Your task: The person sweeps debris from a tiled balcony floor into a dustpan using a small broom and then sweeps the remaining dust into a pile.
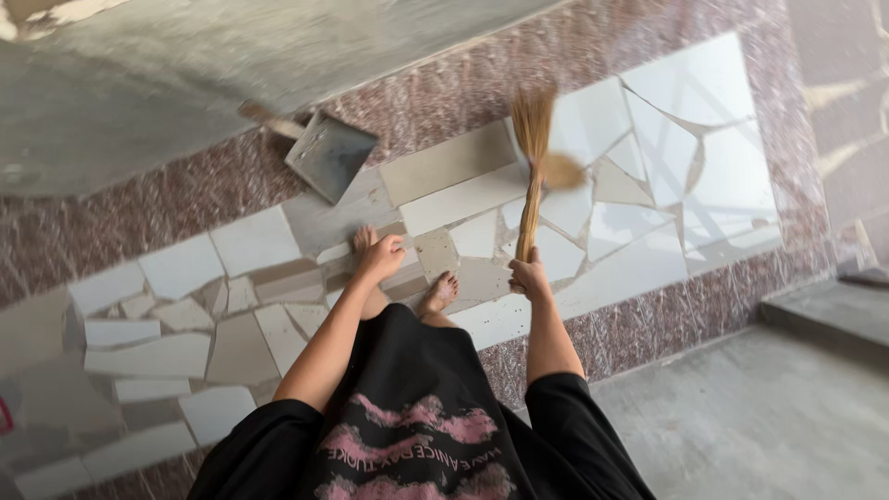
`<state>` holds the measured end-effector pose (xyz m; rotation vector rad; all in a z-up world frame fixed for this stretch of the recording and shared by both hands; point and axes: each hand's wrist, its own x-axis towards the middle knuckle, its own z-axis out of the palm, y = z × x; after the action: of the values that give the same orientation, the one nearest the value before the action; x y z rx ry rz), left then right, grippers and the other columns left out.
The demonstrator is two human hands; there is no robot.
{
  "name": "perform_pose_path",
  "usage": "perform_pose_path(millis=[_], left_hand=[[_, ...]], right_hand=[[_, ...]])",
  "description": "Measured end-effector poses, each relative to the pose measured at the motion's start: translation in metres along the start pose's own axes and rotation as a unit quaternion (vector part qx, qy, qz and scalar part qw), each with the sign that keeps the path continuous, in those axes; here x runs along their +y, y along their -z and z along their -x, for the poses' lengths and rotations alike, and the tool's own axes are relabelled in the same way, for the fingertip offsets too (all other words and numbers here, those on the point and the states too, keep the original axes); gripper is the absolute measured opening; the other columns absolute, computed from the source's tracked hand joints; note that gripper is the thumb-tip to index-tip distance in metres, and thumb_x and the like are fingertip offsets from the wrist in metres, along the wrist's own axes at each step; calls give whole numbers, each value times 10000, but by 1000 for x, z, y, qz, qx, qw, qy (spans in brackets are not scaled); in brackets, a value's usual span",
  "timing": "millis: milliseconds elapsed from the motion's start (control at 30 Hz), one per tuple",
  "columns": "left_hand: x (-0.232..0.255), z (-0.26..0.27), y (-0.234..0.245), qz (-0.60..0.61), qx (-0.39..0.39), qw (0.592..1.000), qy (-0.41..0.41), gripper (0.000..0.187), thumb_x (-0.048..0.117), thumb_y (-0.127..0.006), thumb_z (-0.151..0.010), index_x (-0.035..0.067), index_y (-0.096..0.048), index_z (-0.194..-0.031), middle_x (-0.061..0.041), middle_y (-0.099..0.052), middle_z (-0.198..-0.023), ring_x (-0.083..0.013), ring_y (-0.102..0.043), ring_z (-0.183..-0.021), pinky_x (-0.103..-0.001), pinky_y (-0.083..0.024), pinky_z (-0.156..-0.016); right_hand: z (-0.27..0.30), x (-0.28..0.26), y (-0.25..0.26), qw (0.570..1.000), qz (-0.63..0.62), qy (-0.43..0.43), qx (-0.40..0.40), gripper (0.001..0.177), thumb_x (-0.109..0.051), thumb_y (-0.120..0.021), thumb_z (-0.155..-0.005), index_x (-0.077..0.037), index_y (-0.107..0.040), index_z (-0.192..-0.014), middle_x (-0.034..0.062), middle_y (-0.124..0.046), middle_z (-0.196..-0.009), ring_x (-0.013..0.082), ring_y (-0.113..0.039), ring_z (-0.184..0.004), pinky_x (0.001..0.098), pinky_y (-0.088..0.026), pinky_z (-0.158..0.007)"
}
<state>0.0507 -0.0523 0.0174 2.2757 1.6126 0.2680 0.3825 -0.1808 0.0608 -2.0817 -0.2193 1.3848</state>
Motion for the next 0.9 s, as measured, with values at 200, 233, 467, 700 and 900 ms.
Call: perform_pose_path(millis=[200,233,467,700,900], left_hand=[[-40,-40,5,295,-160,930,149,329,295,-675,-903,91,-709,-1159,-154,-765,-1120,-291,-731,-1084,-385,-556,-952],[-51,-53,11,296,-163,926,170,322,286,-664,-908,89,-706,-1160,-143,-764,-1132,-293,-725,-1083,-391,-555,-939],[-116,-114,48,265,-232,912,210,331,264,-657,-885,82,-713,-1156,-156,-757,-1107,-320,-715,-1067,-398,-552,-934],[-137,-146,52,219,-193,952,93,294,170,-588,-909,31,-673,-1154,-236,-716,-1111,-410,-675,-1060,-480,-532,-907],[-137,-148,39,204,-261,936,117,334,181,-571,-904,40,-659,-1195,-223,-706,-1171,-393,-666,-1109,-471,-528,-947]], right_hand=[[-1,0,-72,972,-83,-145,-164,287,-64,-668,-856,-42,-519,-1100,77,-490,-584,214,-522,-450,389,-440,-371],[8,-3,-81,987,-24,-72,-142,341,-92,-667,-868,-10,-563,-1182,128,-549,-632,237,-559,-466,400,-461,-404],[16,-57,-141,913,384,127,-56,992,-184,-738,-714,-275,-305,-1602,242,-745,-937,376,-744,-805,451,-600,-750],[-94,-123,-232,922,376,59,-66,983,-93,-723,-727,-243,-291,-1597,256,-701,-887,385,-664,-744,479,-539,-647],[-33,-118,-163,987,76,-141,-12,907,16,-666,-760,-226,-315,-1560,210,-664,-790,294,-611,-532,436,-484,-450]])
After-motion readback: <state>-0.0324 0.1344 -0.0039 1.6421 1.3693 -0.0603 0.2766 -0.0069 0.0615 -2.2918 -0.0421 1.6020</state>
